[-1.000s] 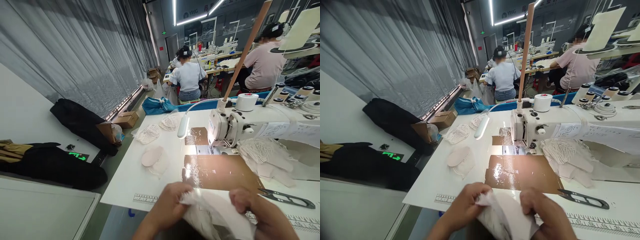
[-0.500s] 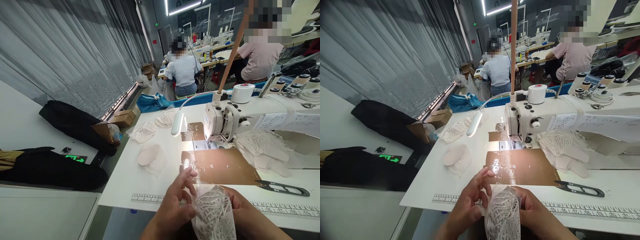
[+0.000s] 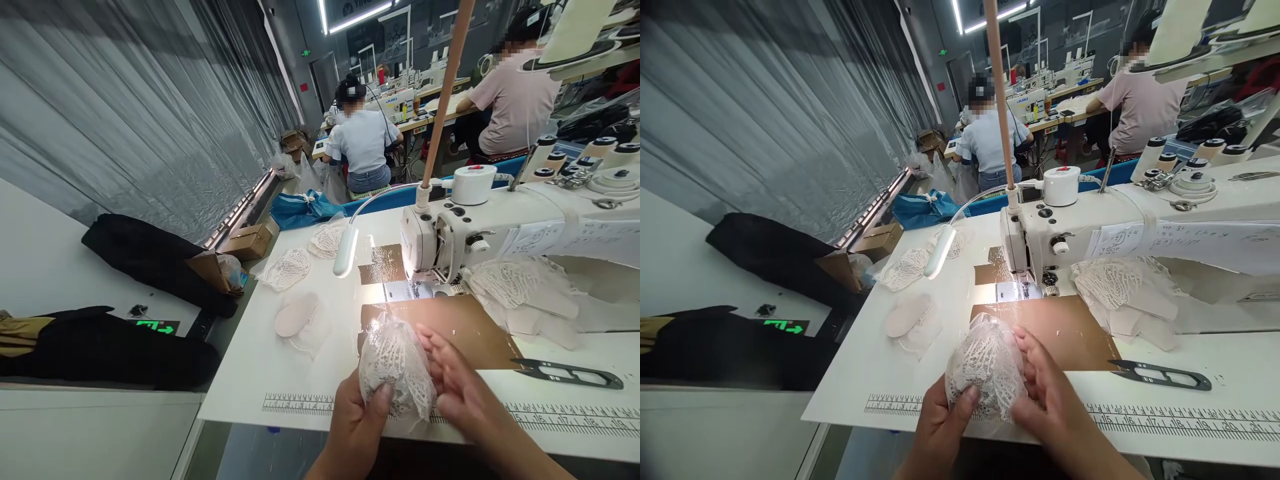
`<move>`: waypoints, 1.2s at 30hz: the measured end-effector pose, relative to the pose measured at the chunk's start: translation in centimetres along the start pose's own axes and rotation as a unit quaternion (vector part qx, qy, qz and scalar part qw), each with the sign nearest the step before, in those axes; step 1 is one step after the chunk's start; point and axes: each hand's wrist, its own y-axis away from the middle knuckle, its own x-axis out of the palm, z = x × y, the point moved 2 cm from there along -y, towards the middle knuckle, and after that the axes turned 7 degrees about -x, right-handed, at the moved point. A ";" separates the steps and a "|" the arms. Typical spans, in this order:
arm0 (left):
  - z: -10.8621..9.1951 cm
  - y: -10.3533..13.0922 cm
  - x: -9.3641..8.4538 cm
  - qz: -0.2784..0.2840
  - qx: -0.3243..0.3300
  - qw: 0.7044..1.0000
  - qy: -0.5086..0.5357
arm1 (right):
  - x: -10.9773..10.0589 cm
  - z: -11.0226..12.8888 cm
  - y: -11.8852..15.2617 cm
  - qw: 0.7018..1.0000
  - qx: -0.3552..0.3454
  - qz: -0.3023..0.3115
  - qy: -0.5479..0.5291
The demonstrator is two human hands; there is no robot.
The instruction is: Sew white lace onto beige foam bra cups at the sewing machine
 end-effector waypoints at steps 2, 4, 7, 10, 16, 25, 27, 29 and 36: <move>-0.3 0.0 0.2 0.007 0.007 1.000 0.005 | -0.3 -0.3 0.0 0.991 -0.004 0.026 0.130; -0.4 0.1 0.1 0.002 -0.003 1.000 0.023 | -1.7 -0.9 -0.1 0.970 0.001 0.039 0.239; -0.3 0.6 -0.2 -0.007 -0.042 0.996 0.084 | -4.7 -1.8 -0.2 0.946 0.021 0.001 0.323; -0.1 0.9 -0.4 -0.009 -0.069 0.990 0.123 | -6.5 -1.9 0.4 0.963 0.005 -0.073 0.258; -0.4 1.0 0.1 0.057 -0.083 0.988 0.114 | -3.6 0.0 0.7 0.989 -0.057 0.047 0.126; -0.5 1.4 -0.4 0.096 -0.079 0.989 0.080 | -2.3 1.3 -1.1 0.993 0.050 0.104 -0.029; 0.4 1.5 -0.8 0.088 -0.094 0.989 0.075 | -2.3 1.3 -1.1 0.994 0.041 0.101 -0.028; 1.5 1.6 -1.4 0.074 -0.123 0.987 0.069 | -2.2 0.9 -1.0 0.991 0.061 0.105 -0.050; 0.9 0.2 -3.8 0.077 -0.021 0.995 -0.064 | -2.1 0.5 0.0 0.997 0.062 0.018 0.030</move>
